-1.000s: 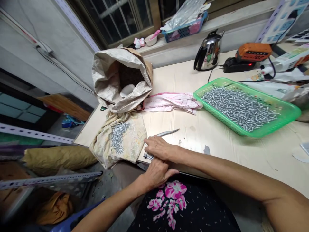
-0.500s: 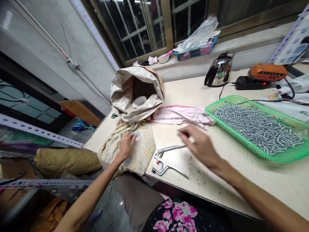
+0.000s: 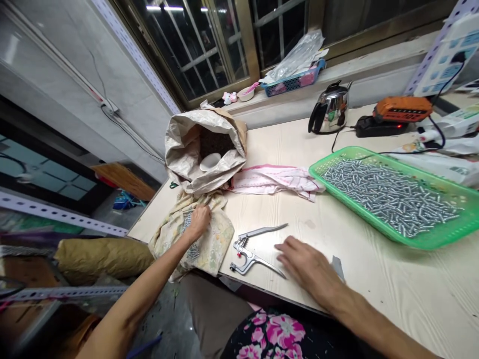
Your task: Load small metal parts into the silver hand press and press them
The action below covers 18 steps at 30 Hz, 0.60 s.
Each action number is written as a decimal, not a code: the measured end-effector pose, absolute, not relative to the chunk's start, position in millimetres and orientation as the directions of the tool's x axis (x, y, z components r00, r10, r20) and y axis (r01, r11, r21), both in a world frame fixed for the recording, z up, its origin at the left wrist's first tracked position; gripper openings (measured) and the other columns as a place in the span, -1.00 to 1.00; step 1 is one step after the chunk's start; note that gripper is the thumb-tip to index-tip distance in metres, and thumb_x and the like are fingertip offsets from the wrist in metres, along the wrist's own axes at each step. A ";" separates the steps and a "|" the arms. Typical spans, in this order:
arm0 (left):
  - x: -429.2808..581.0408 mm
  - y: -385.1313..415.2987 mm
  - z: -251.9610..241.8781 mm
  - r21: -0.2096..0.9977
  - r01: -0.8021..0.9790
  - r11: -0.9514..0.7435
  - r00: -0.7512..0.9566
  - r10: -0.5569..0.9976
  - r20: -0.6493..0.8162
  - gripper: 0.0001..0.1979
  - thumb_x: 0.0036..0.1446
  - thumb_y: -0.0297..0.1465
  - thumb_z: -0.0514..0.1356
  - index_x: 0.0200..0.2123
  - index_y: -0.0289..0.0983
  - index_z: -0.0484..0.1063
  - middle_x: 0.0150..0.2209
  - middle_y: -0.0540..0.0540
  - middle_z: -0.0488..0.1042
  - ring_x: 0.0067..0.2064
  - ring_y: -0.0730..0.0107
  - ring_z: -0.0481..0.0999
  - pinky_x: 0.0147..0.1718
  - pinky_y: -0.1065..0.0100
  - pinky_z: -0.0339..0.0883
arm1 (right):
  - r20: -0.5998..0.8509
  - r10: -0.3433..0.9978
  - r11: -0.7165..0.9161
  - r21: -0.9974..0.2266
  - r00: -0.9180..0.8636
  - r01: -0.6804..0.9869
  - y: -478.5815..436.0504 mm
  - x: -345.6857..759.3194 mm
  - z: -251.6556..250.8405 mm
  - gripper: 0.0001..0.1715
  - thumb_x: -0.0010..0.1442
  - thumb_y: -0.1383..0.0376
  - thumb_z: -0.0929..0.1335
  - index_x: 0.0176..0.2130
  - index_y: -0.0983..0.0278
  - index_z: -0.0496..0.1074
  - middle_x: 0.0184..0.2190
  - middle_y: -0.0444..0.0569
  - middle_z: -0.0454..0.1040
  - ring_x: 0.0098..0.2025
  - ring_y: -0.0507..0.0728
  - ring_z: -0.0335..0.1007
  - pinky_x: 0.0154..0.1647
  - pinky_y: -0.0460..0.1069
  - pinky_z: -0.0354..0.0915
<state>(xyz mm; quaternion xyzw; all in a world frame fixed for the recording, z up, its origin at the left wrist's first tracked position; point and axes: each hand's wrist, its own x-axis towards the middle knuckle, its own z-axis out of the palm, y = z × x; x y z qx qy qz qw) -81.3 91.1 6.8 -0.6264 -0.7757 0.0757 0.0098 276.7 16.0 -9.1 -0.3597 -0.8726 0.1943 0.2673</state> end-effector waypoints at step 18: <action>-98.0 102.4 9.1 0.074 0.958 0.278 -0.281 0.959 0.033 -0.72 0.25 -0.34 0.08 -0.26 -0.34 0.56 -0.15 -0.25 0.55 -0.11 0.19 0.52 -0.14 0.30 0.29 | 0.284 0.765 0.627 -0.535 -0.579 0.566 -0.9 241.6 -37.9 -0.65 0.41 0.24 0.12 -0.17 0.20 0.43 -0.33 -0.03 0.41 -0.36 0.08 0.40 -0.37 0.00 0.36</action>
